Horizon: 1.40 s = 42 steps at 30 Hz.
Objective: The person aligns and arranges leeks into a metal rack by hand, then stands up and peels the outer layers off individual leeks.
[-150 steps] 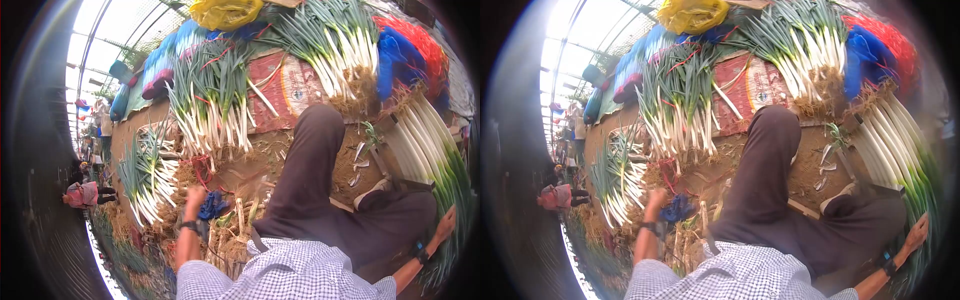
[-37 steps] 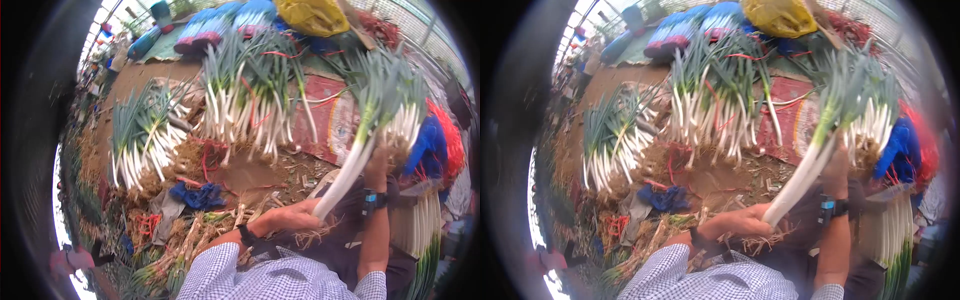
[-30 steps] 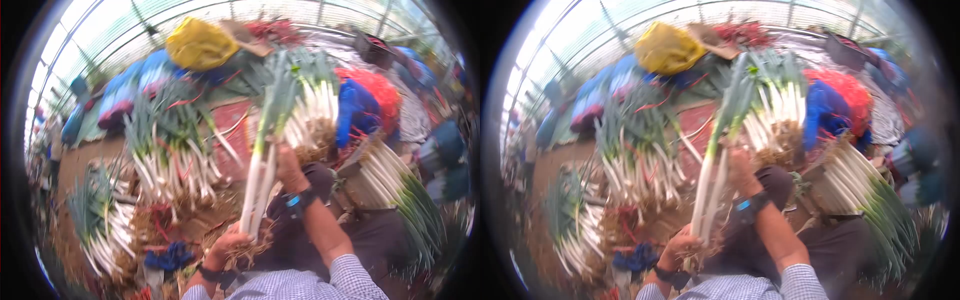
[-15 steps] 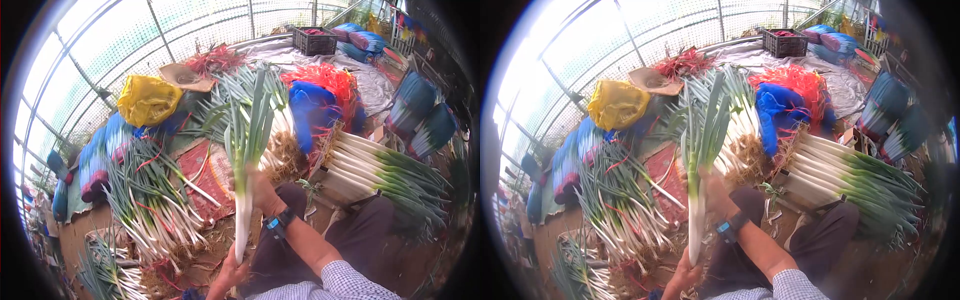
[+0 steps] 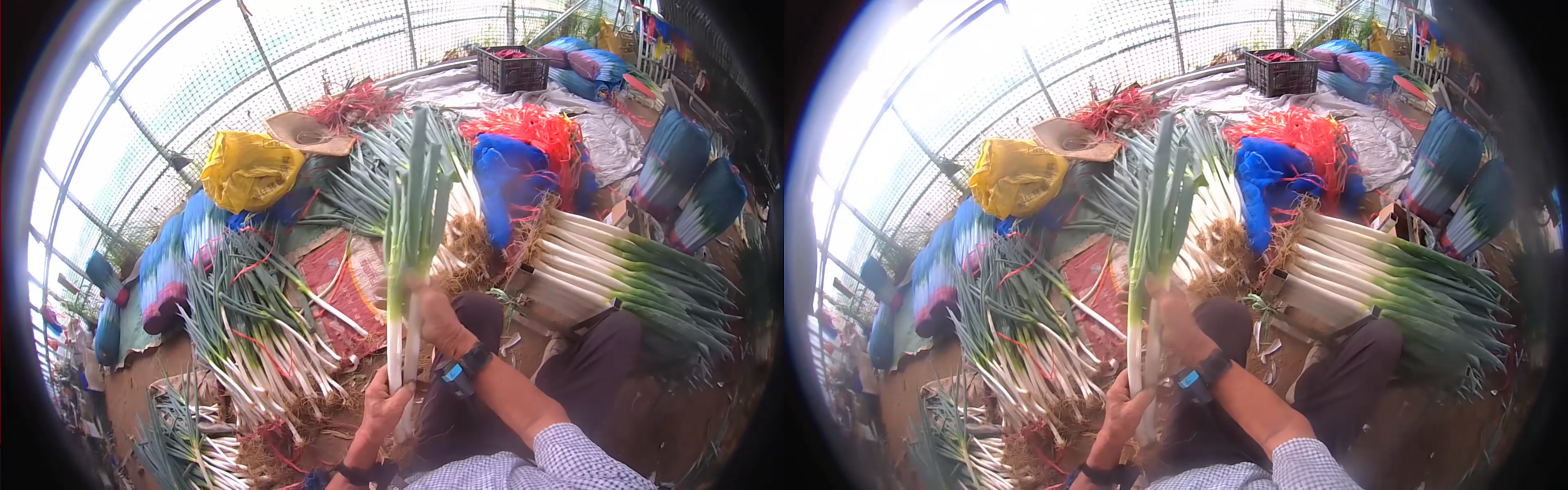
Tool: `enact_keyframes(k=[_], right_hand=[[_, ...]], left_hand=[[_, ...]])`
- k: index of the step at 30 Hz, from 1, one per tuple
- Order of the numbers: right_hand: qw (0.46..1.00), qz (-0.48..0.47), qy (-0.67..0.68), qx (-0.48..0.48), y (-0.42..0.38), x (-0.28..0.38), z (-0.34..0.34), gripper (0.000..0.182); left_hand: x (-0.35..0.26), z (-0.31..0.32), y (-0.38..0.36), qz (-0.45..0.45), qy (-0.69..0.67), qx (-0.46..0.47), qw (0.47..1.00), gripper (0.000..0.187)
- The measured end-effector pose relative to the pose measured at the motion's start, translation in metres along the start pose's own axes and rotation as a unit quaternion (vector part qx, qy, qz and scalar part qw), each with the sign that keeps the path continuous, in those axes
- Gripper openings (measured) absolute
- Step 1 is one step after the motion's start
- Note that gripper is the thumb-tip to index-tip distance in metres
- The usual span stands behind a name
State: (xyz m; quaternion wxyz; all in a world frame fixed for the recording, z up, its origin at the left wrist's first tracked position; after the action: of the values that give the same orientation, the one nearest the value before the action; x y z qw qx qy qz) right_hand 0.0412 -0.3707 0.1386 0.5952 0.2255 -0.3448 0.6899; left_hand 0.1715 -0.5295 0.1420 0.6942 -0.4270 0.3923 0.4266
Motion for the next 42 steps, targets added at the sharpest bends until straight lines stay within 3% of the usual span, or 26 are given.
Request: enact_keyframes(k=[5, 12, 18, 21, 25, 27, 30, 33, 37, 41, 42], right_hand=[[0.984, -0.024, -0.095, -0.147, 0.011, -0.021, -0.029, 0.032], [0.969, 0.01, -0.165, -0.183, -0.002, -0.01, -0.019, 0.038], [0.972, -0.007, -0.092, -0.215, -0.001, -0.028, -0.039, 0.034], [0.975, 0.006, -0.117, -0.191, 0.003, -0.029, -0.042, 0.029], [0.996, 0.034, 0.049, -0.067, -0.004, -0.017, -0.031, 0.025], [0.996, -0.057, -0.04, -0.061, -0.007, -0.018, -0.029, 0.023], [0.977, -0.07, -0.162, -0.122, -0.019, -0.019, -0.03, 0.021], [0.977, -0.069, -0.153, -0.129, -0.026, -0.017, -0.02, 0.023], [0.951, -0.137, -0.274, -0.037, -0.033, -0.033, -0.016, 0.028], [0.945, -0.119, -0.304, 0.005, -0.018, 0.027, -0.059, 0.033], [0.922, -0.145, -0.354, -0.066, -0.017, 0.056, -0.071, 0.034]], left_hand=[[0.009, -0.009, -0.002, 0.006, -0.035, -0.001, 0.999, 0.042], [0.015, -0.009, -0.003, 0.018, -0.011, 0.023, 1.0, 0.044], [0.014, -0.015, -0.006, -0.009, -0.041, -0.019, 0.999, 0.044], [0.007, -0.007, -0.005, 0.003, -0.011, -0.004, 1.0, 0.043], [0.028, 0.003, 0.0, -0.022, 0.025, 0.059, 0.998, 0.043], [0.037, 0.0, -0.002, -0.071, -0.026, 0.06, 0.995, 0.037], [0.039, -0.004, 0.0, -0.109, -0.045, 0.075, 0.99, 0.032], [0.021, -0.002, 0.01, -0.125, -0.036, 0.074, 0.989, 0.032], [-0.024, 0.001, 0.045, -0.16, -0.049, 0.092, 0.982, 0.033], [-0.04, -0.005, 0.04, -0.183, -0.111, 0.094, 0.972, 0.031], [-0.037, -0.012, 0.031, -0.195, -0.127, 0.087, 0.969, 0.032]])
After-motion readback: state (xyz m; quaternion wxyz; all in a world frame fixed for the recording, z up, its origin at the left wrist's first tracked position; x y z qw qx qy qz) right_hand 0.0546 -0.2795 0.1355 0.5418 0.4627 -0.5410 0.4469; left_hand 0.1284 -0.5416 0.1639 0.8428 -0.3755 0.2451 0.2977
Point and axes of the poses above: each hand's wrist, its own y-axis towards the middle knuckle, its own z-axis out of the palm, x = y × z, the point moved 1 cm from there along y, towards the middle knuckle, and after that the axes turned 13 degrees about -y, right-handed, at the moved point
